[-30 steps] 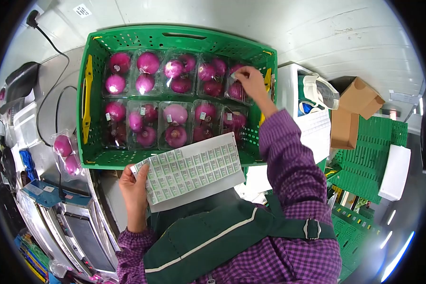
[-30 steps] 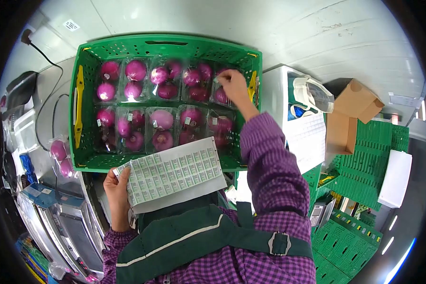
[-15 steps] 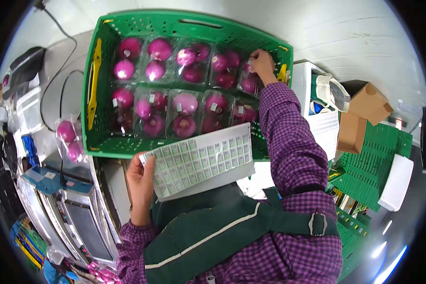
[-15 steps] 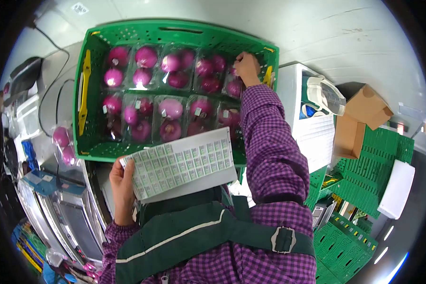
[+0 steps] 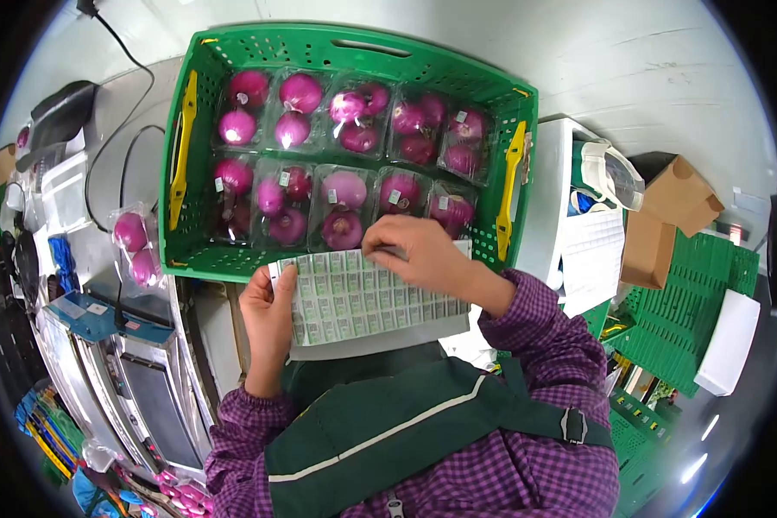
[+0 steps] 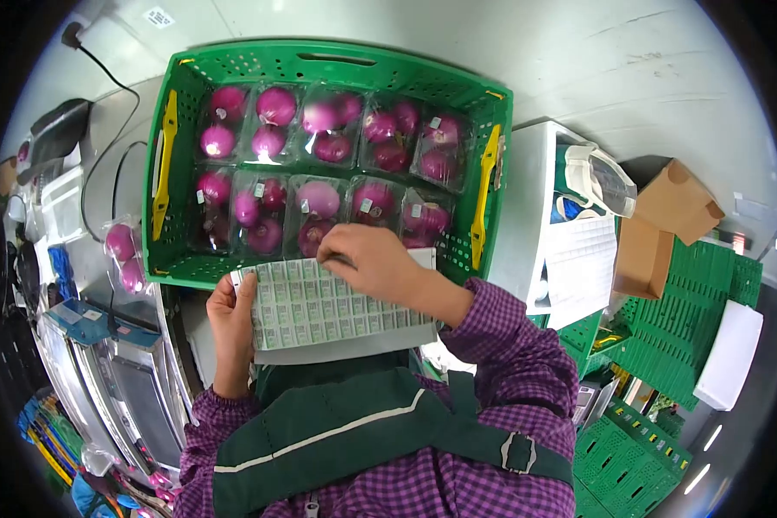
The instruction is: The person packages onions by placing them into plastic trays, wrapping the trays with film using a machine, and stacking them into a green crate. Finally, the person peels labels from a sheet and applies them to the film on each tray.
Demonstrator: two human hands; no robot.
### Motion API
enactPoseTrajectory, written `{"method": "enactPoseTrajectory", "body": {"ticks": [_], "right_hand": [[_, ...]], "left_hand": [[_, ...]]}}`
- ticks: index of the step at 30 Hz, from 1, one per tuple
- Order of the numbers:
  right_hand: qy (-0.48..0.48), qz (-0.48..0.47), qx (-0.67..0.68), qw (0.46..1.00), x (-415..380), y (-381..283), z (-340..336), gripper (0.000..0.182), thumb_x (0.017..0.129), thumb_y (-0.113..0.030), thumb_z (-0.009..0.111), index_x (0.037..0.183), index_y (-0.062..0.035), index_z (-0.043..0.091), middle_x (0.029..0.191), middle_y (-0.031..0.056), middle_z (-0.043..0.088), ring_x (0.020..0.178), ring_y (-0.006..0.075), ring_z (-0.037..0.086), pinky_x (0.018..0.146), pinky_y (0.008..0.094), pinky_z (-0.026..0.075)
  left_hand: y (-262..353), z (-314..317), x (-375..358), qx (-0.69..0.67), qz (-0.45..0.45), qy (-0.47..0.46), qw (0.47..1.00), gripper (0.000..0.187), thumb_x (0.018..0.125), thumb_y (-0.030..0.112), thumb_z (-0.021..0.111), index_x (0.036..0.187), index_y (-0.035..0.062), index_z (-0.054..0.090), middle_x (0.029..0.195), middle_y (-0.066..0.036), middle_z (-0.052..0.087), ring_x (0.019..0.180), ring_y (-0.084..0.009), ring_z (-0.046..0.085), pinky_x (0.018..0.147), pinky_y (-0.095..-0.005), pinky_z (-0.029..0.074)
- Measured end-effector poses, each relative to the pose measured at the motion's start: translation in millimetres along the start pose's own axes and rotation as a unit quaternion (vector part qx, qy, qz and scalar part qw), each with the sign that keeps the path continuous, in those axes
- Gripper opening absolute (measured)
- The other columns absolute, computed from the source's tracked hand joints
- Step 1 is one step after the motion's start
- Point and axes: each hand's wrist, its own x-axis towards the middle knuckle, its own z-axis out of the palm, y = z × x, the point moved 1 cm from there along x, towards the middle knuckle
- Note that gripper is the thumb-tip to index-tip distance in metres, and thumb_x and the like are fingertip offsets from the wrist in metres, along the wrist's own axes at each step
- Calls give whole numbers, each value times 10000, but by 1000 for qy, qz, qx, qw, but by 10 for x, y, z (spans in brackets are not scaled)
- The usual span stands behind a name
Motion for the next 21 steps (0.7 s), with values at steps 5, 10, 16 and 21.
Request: {"method": "enactPoseTrajectory", "body": {"ticks": [5,10,16,21], "right_hand": [[31,54,96,993,-62,88,134,185,788,-61,646,957,0,599,899,106,611,827,215,619,734,305,484],[74,27,62,995,-57,39,184,158,788,-113,646,917,-29,610,884,105,626,821,246,622,696,322,488],[160,-135,-22,978,55,121,263,118,810,-67,625,926,-46,629,925,67,643,814,191,630,691,285,491],[300,162,190,920,623,908,-551,125,822,-95,623,895,4,647,841,20,648,775,83,582,697,225,458]], "left_hand": [[-61,-4,3,-5,-19,10,1000,127,890,131,610,897,4,615,788,12,628,665,-16,524,604,-174,427],[-23,-3,55,-22,-23,18,999,123,884,125,616,898,3,620,795,5,635,667,-21,532,602,-177,431],[39,-94,175,-28,-23,47,998,113,880,114,619,892,2,624,779,4,635,648,-22,531,585,-173,425],[68,-282,222,13,-4,51,999,117,889,122,608,894,5,619,788,17,626,655,-15,512,587,-173,406]]}}
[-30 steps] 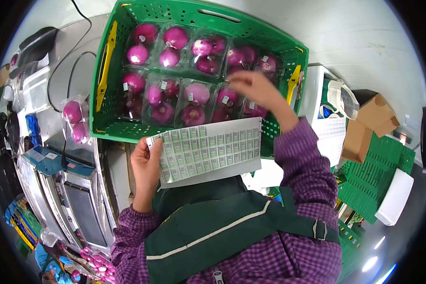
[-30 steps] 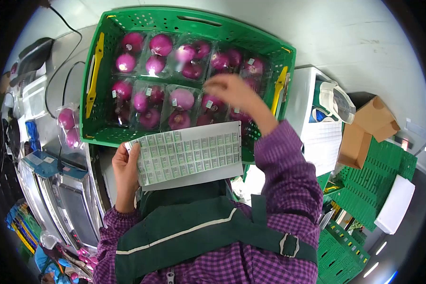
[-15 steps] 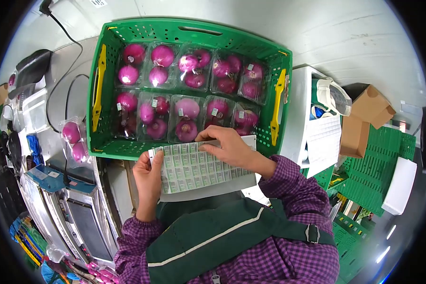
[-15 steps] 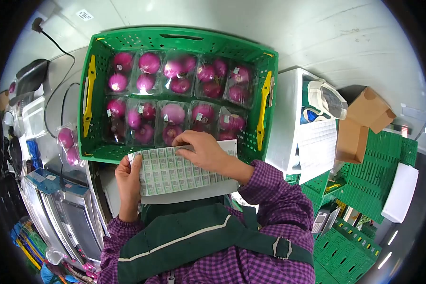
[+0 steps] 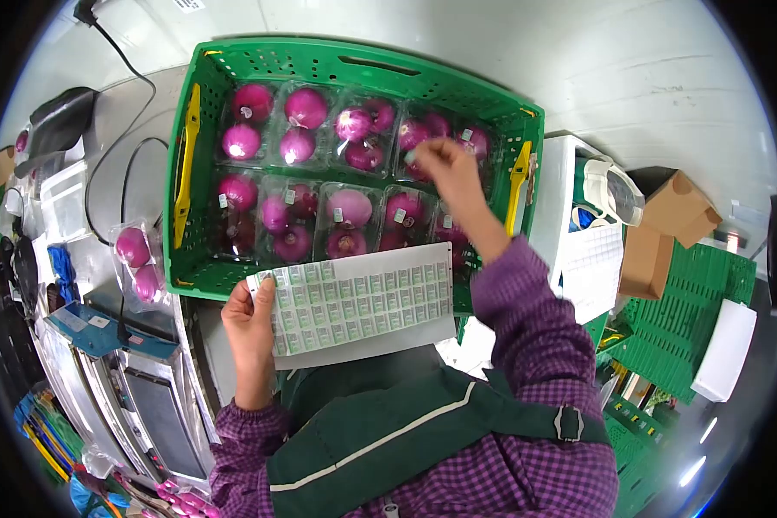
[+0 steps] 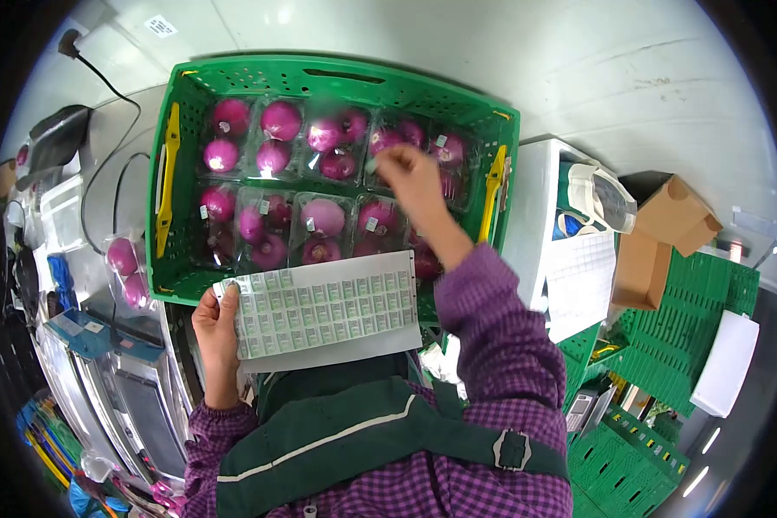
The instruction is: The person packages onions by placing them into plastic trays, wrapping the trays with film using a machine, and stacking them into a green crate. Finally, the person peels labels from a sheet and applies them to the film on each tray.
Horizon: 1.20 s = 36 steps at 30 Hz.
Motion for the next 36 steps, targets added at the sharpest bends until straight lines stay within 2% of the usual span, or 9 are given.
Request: {"method": "enactPoseTrajectory", "body": {"ticks": [3,10,14,17,19,26,29,32,36], "right_hand": [[99,-49,-125,986,842,689,-288,176,785,-137,655,917,-21,672,844,85,679,750,152,631,700,278,483],[188,-116,-350,910,1153,727,-262,181,729,-110,669,903,-61,675,861,112,672,794,255,653,726,338,503],[-123,-54,-177,975,626,-12,18,229,812,-166,632,1003,-43,664,885,83,673,806,157,625,737,305,488],[-364,-48,-152,918,-154,-546,416,217,829,-146,619,1009,-30,654,916,64,667,788,129,607,718,289,482],[-424,-117,-137,887,-457,-605,536,223,805,-175,629,965,-22,656,879,116,652,794,209,630,705,317,480],[-237,-255,-181,920,-854,-537,626,124,754,-62,641,865,-44,591,829,98,595,771,278,588,671,333,471],[-238,-200,-85,947,-808,-474,651,100,778,-57,619,869,-41,582,832,96,591,783,252,589,684,305,468],[-114,-107,-39,987,-81,-199,569,94,836,-75,566,901,-19,602,810,111,613,730,197,597,671,302,468],[69,-154,-234,958,988,259,527,144,781,-185,642,801,-42,646,879,140,619,816,300,610,728,392,480]], "left_hand": [[24,6,-19,-21,0,-8,1000,138,910,141,580,927,7,611,806,26,616,687,-15,507,620,-177,407],[77,79,-72,26,13,-40,999,157,936,159,539,954,9,581,811,40,585,723,-12,483,656,-170,395],[109,143,-54,44,41,-27,998,148,927,147,554,930,2,583,786,39,587,710,-11,488,633,-171,401],[165,220,-44,55,63,-33,996,140,921,138,563,909,1,589,765,40,588,694,-10,488,620,-173,402],[189,267,-34,48,65,-33,996,142,919,138,567,896,0,593,750,41,589,677,-8,484,605,-171,400],[147,273,6,-5,27,-26,999,171,912,167,583,883,3,619,758,33,611,655,-5,495,580,-174,406],[99,216,65,-10,11,1,1000,170,912,165,584,889,1,620,772,24,620,661,-8,503,582,-174,410],[83,99,102,17,33,9,999,173,912,173,586,904,3,614,771,24,619,664,-10,506,586,-171,410],[129,41,101,45,55,17,997,185,923,176,566,921,-6,600,770,37,587,690,-11,478,616,-174,394]]}}
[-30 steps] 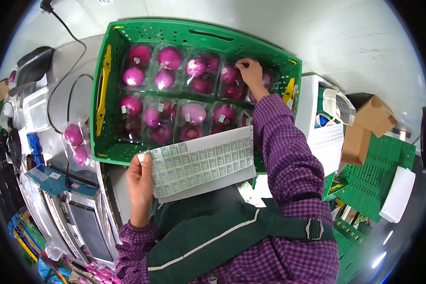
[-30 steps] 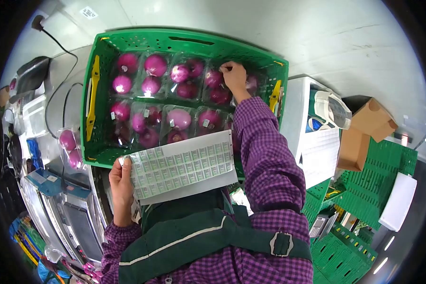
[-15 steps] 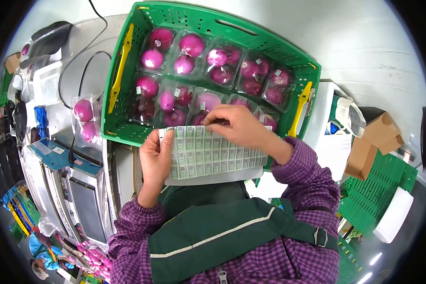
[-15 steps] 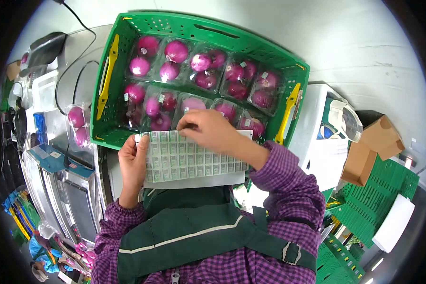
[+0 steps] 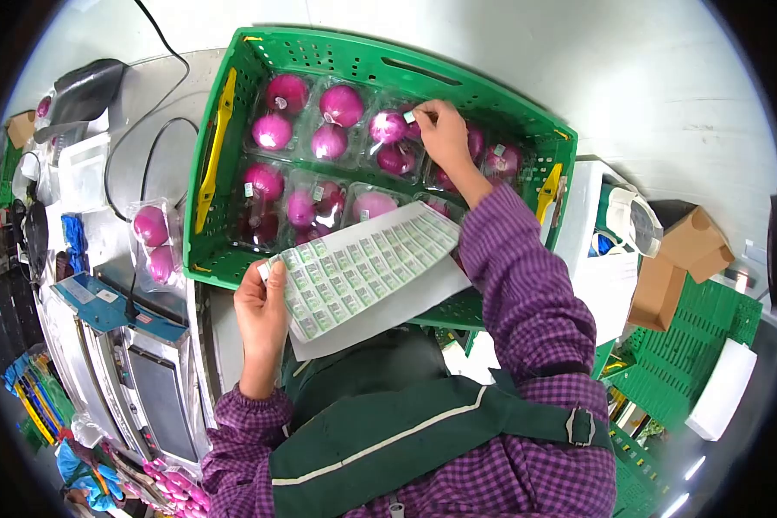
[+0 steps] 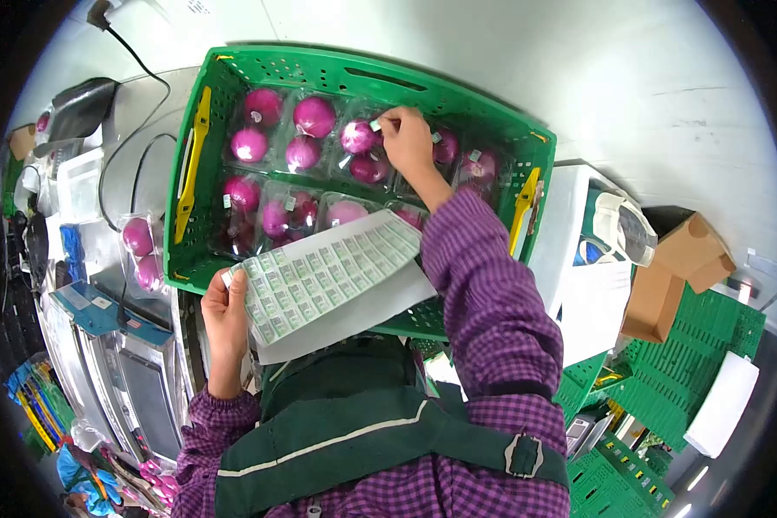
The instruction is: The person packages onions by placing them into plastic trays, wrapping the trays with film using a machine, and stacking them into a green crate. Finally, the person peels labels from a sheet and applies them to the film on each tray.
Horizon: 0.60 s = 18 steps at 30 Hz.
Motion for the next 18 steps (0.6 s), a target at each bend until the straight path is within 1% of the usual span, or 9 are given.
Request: {"method": "enactPoseTrajectory", "body": {"ticks": [1,3,4,8,9,12,14,16,18], "right_hand": [[-1,-1,2,1000,105,111,112,144,781,-185,642,801,-42,646,879,140,619,816,300,610,728,392,480],[4,12,-133,991,236,193,278,149,760,-209,666,776,-62,650,916,130,611,854,305,605,744,410,484],[-21,2,-167,986,252,192,293,142,748,-207,675,823,-90,647,935,117,606,873,303,603,760,420,487],[-2,-25,-187,982,274,143,266,235,747,-167,655,971,-111,613,945,100,608,900,299,603,760,424,493],[-10,-18,-141,990,259,77,215,198,754,-143,647,945,-91,632,926,104,633,871,286,620,750,393,499],[-180,-24,87,979,76,-474,36,196,816,-142,624,978,-39,660,873,105,680,797,199,645,742,313,492],[-367,-67,132,918,-238,-1075,-149,253,856,-201,608,1016,-8,644,935,90,672,788,165,622,731,293,486],[-526,-3,152,837,-568,-1498,-245,260,894,-175,578,1089,-8,616,1014,75,649,886,138,600,807,282,484],[-524,-93,148,834,-821,-1659,-240,219,844,-120,622,1036,-15,627,952,81,644,837,159,608,755,286,484]], "left_hand": [[16,-19,-11,18,7,10,1000,187,928,173,558,923,-9,598,771,40,576,702,-13,469,629,-176,390],[19,-78,-26,45,10,16,999,199,942,177,530,942,-11,595,797,32,572,728,-19,463,653,-181,386],[21,-115,-37,35,21,20,999,209,948,185,517,955,-10,591,809,28,574,731,-20,464,653,-181,386],[129,-351,-52,13,22,4,1000,229,963,204,483,989,-3,577,817,29,561,740,-32,465,655,-191,391],[169,-393,-51,18,22,3,1000,222,962,198,485,983,-2,578,812,31,555,736,-35,461,653,-190,388],[272,-388,-45,82,72,6,994,197,950,175,510,930,-6,586,761,39,529,706,-33,427,627,-186,369],[310,-328,-45,86,61,4,994,197,947,175,517,919,-8,586,740,40,531,693,-32,427,614,-193,376],[303,-278,-26,82,69,-5,994,199,942,179,527,909,-8,585,721,40,531,673,-34,425,601,-200,382],[312,-231,-35,81,69,-2,994,200,942,180,528,903,-7,587,710,40,527,668,-33,423,598,-202,383]]}}
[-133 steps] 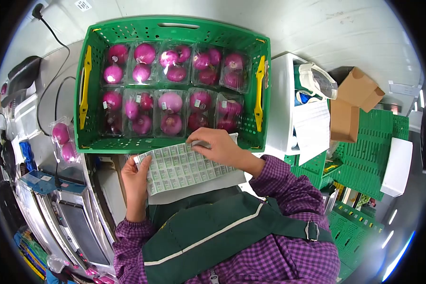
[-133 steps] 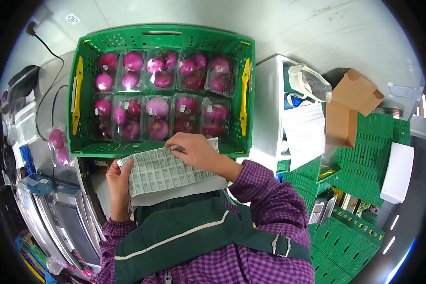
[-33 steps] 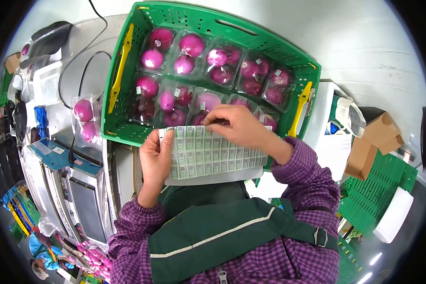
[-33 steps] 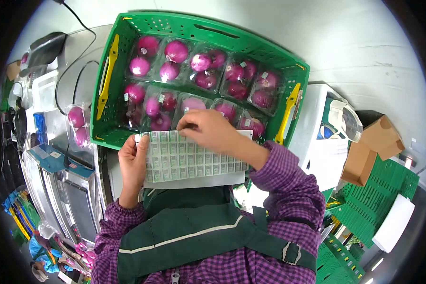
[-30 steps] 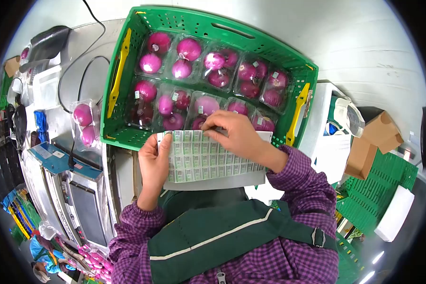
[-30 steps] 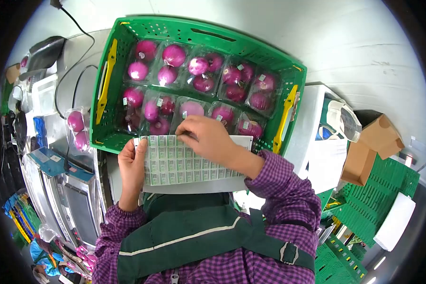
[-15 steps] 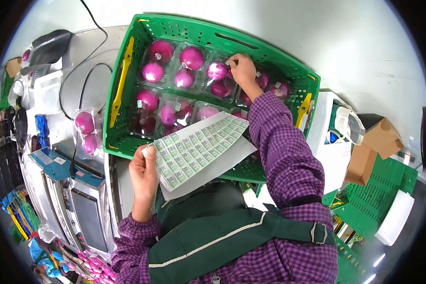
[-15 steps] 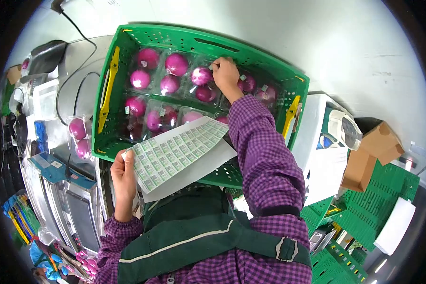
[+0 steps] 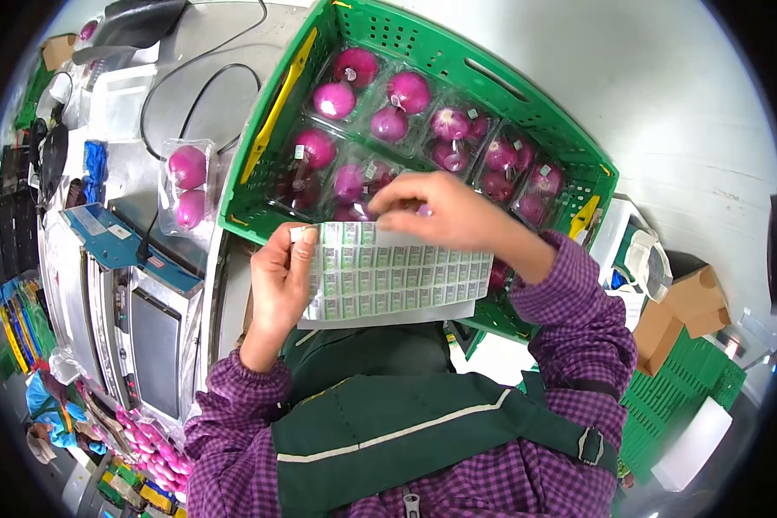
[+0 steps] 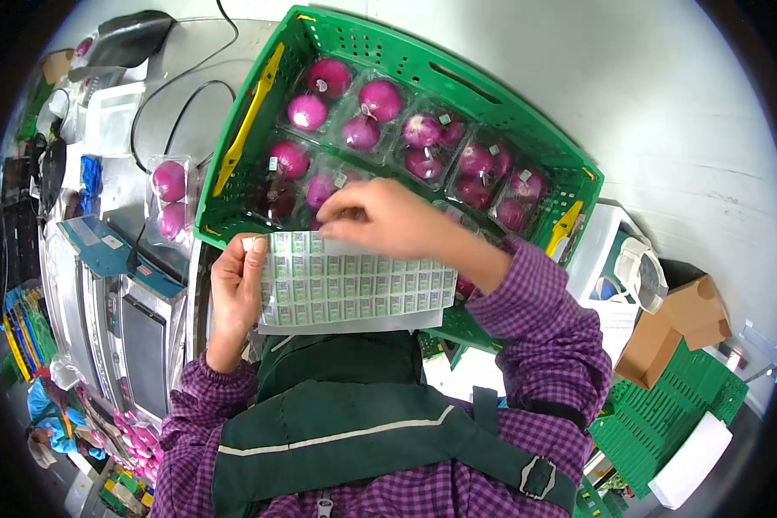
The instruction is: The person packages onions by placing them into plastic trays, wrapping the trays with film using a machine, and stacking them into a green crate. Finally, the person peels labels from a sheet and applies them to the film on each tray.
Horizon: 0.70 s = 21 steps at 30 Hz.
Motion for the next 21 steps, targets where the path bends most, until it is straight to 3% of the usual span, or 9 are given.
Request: {"method": "enactPoseTrajectory", "body": {"ticks": [2,4,9,11,13,15,16,18,21], "right_hand": [[4,-29,-47,998,-29,-89,127,208,823,-98,635,1014,-18,629,917,83,639,823,166,607,737,293,481],[67,-34,-40,996,-40,-83,225,136,792,-65,637,919,-19,617,873,85,616,803,193,597,719,315,465],[125,-113,-125,978,-32,-43,458,73,791,-28,602,849,-22,558,898,81,593,817,220,586,709,335,457],[150,-118,-40,981,53,25,404,86,813,-20,576,896,-18,554,905,74,592,828,187,580,715,323,463],[193,1,70,979,305,299,126,126,859,-62,556,974,-9,551,888,54,603,820,119,556,741,272,462],[309,-47,-94,945,641,691,-219,146,846,-107,597,946,-2,581,864,75,619,805,141,581,721,281,469],[347,-18,-123,930,815,828,-358,143,795,-132,621,861,-4,613,900,147,610,853,263,600,760,350,469],[363,11,-232,903,1119,1040,-554,158,760,-167,658,826,-26,631,935,146,591,922,300,567,833,393,446],[354,49,-355,864,1411,1241,-607,137,744,-164,673,805,-46,639,958,134,581,946,312,554,827,394,455]], "left_hand": [[-8,8,-7,-2,-11,4,1000,208,941,183,532,872,-5,589,692,44,519,658,-27,416,586,-202,378],[-55,-5,-16,-24,-22,8,999,213,939,186,536,860,-4,588,690,48,518,654,-24,413,580,-198,372],[-150,-69,-28,-60,-67,34,995,221,933,193,550,831,1,590,680,66,511,641,-12,399,559,-187,354],[-244,-180,-27,-54,-59,43,996,217,933,199,553,849,3,597,693,63,534,645,-7,418,562,-185,362],[-257,-294,-40,-102,-81,68,989,217,934,207,552,872,6,605,713,57,560,652,-7,444,569,-181,374],[-317,-417,-64,-106,-83,58,989,226,938,219,544,907,5,606,744,48,581,668,-7,463,589,-176,384],[-318,-454,-71,-93,-83,56,991,230,942,222,534,923,4,604,754,45,579,676,-10,462,599,-176,383],[-346,-500,-96,-76,-64,46,994,249,959,235,498,960,5,593,792,31,575,713,-21,463,633,-183,387],[-285,-479,-108,-54,-47,20,997,311,981,272,433,1005,1,583,793,18,568,736,-53,472,657,-212,403]]}}
